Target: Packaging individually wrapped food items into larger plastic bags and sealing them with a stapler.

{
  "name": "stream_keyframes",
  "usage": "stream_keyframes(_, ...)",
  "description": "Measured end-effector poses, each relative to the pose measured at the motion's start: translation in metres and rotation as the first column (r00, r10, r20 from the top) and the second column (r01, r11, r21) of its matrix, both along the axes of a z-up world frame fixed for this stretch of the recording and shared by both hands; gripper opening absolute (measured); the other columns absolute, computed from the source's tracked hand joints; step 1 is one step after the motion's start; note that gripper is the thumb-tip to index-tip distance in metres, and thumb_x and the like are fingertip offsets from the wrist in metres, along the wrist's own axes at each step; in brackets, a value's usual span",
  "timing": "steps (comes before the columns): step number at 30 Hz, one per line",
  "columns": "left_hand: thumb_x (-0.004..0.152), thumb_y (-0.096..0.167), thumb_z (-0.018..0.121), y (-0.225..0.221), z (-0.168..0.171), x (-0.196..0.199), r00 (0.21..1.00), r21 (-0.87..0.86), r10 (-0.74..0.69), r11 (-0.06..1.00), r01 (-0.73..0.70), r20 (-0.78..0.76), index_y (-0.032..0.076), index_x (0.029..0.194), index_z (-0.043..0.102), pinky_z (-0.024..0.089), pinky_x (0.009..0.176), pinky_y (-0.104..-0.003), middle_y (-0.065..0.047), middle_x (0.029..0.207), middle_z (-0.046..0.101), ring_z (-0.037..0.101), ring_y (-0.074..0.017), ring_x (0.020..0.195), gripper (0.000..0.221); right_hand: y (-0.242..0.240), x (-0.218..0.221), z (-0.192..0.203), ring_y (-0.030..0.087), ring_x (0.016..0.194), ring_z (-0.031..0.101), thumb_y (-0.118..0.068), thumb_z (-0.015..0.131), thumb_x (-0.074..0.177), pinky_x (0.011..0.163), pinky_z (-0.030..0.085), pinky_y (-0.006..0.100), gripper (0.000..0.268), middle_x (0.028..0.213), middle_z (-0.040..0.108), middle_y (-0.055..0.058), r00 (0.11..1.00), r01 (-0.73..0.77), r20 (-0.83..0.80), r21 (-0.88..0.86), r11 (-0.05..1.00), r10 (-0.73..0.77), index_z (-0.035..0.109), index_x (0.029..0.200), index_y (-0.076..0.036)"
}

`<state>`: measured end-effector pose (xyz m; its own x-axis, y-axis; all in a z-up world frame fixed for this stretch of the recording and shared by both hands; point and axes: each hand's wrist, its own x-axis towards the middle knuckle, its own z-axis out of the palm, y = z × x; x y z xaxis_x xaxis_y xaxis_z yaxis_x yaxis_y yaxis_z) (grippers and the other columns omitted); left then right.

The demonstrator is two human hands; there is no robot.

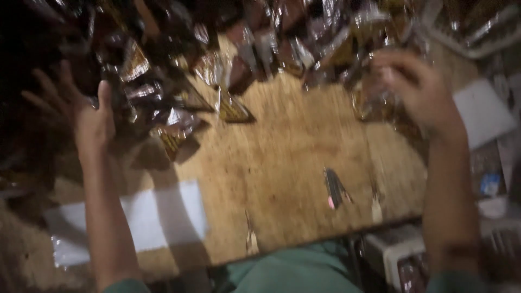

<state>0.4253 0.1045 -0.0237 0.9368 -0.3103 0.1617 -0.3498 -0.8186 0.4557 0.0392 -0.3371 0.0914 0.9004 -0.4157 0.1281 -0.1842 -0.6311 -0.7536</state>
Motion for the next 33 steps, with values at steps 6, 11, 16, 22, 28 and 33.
stream_keyframes(6,0.109,0.041,0.056,-0.025,-0.075,0.072,0.935,-0.029,-0.155,0.985,0.173,0.32,0.015,0.157,0.049,0.027,0.106,-0.07,-0.016,0.159,0.046,0.028,-0.0458,0.145,0.054,-0.182,0.187,-0.088,0.037,0.129,0.054,-0.047,0.056,0.112,0.098,0.04,0.05,0.05,0.144,0.058,0.017,0.932,0.344,-0.061,-0.149,0.927,-0.356,0.053,0.144,-0.009)
stream_keyframes(11,0.105,0.043,0.059,-0.073,-0.078,0.045,0.98,-0.262,-0.166,0.946,0.19,0.11,0.014,0.147,0.054,0.04,0.1,-0.051,-0.019,0.139,0.055,0.052,-0.0362,0.125,0.051,-0.083,0.25,-0.09,0.04,0.125,0.033,-0.08,0.053,0.087,0.106,0.033,0.06,0.097,0.138,0.04,0.012,0.761,0.381,-0.506,-0.159,0.911,-0.407,0.038,0.14,0.0)
stream_keyframes(16,0.096,0.064,0.052,-0.128,-0.052,-0.036,0.97,-0.247,-0.238,0.938,0.241,0.042,0.03,0.135,0.061,0.055,0.084,-0.049,-0.01,0.14,0.058,0.063,-0.0317,0.121,0.053,-0.02,0.226,-0.133,0.035,0.1,0.065,-0.078,0.049,0.095,0.099,0.038,0.055,0.065,0.107,0.074,0.007,0.897,0.143,-0.361,-0.315,0.938,-0.257,0.076,0.109,-0.02)
stream_keyframes(22,0.085,0.078,0.041,-0.179,-0.047,-0.141,0.982,-0.122,-0.183,0.977,0.176,-0.055,0.039,0.136,0.057,0.025,0.108,-0.06,0.01,0.143,0.054,0.033,-0.0308,0.141,0.066,0.046,0.157,-0.085,0.042,0.132,0.05,-0.049,0.073,0.088,0.116,0.031,0.062,0.071,0.141,0.059,0.013,0.87,0.242,-0.419,-0.097,0.965,-0.26,0.035,0.145,-0.03)
stream_keyframes(28,0.091,0.084,0.029,-0.169,-0.045,-0.181,0.945,-0.052,-0.29,0.957,0.286,-0.149,0.045,0.159,0.031,0.002,0.121,-0.073,0.011,0.171,0.012,0.007,-0.0349,0.159,0.077,0.125,0.06,-0.055,0.041,0.143,0.027,-0.05,0.044,0.117,0.119,0.034,0.07,0.056,0.152,0.022,0.018,0.939,0.344,0.116,-0.387,0.855,-0.325,0.038,0.155,-0.01)
stream_keyframes(33,0.096,0.048,0.07,-0.075,-0.012,-0.219,0.967,-0.315,-0.177,0.921,0.227,0.181,0.021,0.103,0.068,0.049,0.087,-0.041,0.002,0.093,0.063,0.065,-0.0237,0.093,0.028,0.284,0.009,-0.144,0.047,0.129,0.044,-0.026,0.082,0.066,0.103,0.032,0.058,0.062,0.154,0.041,0.021,0.966,-0.214,-0.224,-0.404,0.889,0.131,0.068,0.122,-0.005)
